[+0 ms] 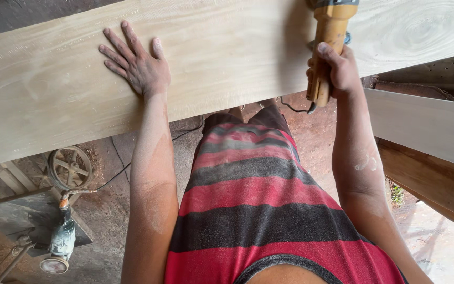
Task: The person uses an angle grinder to sand the surface of a large wooden plank. They move the tool back and forth across the wood, then switch to a smaller handheld sander to continue smoothing the surface.
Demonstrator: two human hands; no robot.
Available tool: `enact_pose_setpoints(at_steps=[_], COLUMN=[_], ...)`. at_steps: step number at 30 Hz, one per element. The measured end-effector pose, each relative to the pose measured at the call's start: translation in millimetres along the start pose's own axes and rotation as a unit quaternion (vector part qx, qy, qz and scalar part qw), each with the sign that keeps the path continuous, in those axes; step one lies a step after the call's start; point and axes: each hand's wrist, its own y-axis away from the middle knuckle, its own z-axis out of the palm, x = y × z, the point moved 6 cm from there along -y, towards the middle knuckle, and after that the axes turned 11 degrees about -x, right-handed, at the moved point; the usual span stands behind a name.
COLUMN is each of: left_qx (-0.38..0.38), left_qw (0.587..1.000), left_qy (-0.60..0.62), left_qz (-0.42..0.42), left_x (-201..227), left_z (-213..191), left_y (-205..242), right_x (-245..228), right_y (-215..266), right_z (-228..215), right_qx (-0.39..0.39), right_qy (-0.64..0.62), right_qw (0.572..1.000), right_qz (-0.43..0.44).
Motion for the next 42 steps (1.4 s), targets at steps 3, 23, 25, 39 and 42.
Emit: enact_pose_setpoints(at_steps=[3, 23, 25, 39, 42], left_qx=[-0.006, -0.018, -0.019, -0.040, -0.037], left_qw=[1.000, 1.000, 1.000, 0.999, 0.999], left_qy=[-0.001, -0.005, -0.003, 0.003, -0.006], left_qz=[0.002, -0.002, -0.001, -0.008, -0.006], left_x=[0, 1, 1, 1, 2], left_z=[0, -4, -5, -5, -5], left_y=[1, 2, 2, 1, 0], right_x=[-5, 1, -4, -28, -30], right_y=[-3, -61, -66, -49, -49], right_z=[-17, 107, 119, 45, 38], right_qx=[0.004, -0.125, -0.134, -0.062, -0.066], right_qy=[0.003, 0.068, 0.079, 0.071, 0.075], right_qw=[1.000, 0.990, 0.988, 0.996, 0.995], right_qz=[-0.013, 0.007, 0.006, 0.011, 0.006])
